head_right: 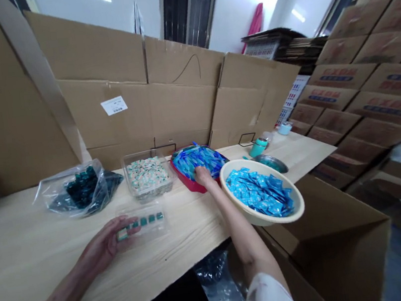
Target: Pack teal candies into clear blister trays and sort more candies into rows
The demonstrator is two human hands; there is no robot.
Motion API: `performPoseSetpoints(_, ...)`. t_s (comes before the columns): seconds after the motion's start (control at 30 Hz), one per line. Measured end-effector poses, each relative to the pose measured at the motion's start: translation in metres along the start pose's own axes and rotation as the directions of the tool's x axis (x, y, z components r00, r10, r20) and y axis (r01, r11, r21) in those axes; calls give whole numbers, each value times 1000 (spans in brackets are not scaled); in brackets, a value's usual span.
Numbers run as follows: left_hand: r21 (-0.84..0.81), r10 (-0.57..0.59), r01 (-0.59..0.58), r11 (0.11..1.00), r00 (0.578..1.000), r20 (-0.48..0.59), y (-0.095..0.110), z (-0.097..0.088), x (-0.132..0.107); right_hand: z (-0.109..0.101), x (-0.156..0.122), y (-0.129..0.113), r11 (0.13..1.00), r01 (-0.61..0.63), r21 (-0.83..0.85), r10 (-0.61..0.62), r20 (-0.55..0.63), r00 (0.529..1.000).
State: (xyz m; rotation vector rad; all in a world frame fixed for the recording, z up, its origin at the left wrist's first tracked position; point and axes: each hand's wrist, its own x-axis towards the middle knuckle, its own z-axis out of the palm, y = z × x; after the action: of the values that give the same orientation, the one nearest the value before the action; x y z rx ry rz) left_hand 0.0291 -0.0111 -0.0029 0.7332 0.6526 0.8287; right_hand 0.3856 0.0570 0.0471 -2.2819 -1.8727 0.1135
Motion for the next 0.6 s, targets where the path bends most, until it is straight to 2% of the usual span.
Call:
performPoseSetpoints(0.1, 6, 4, -4, 1000, 1000, 16, 0, 2, -1, 8, 22, -8, 998, -55, 12, 54, 68, 996)
performPoseSetpoints(0.2, 2, 10, -10, 1000, 1000, 18, 0, 1, 0, 9, 27, -10, 994, -105, 28, 102, 84, 991)
performPoseSetpoints(0.37, -35, 38, -37, 999, 999, 3, -4, -5, 4, -5, 13, -6, 994, -92, 61, 94, -33, 995)
performPoseSetpoints(0.43, -49, 39, -38, 998, 999, 25, -6, -6, 6, -13, -1, -13, 995, 15, 101, -2, -132, 991)
performPoseSetpoints(0.47, -52, 37, -35, 998, 999, 40, -7, -7, 6, -16, -9, -20, 978, 150, 145, -114, -229, 967)
performPoseSetpoints(0.53, -57, 37, -33, 998, 997, 67, -8, -7, 6, -22, -31, -42, 878, 446, 175, -372, -338, 865)
performPoseSetpoints(0.6, -60, 43, -37, 997, 994, 102, -9, -5, 4, -24, -54, -70, 755, 645, 120, -598, -278, 752)
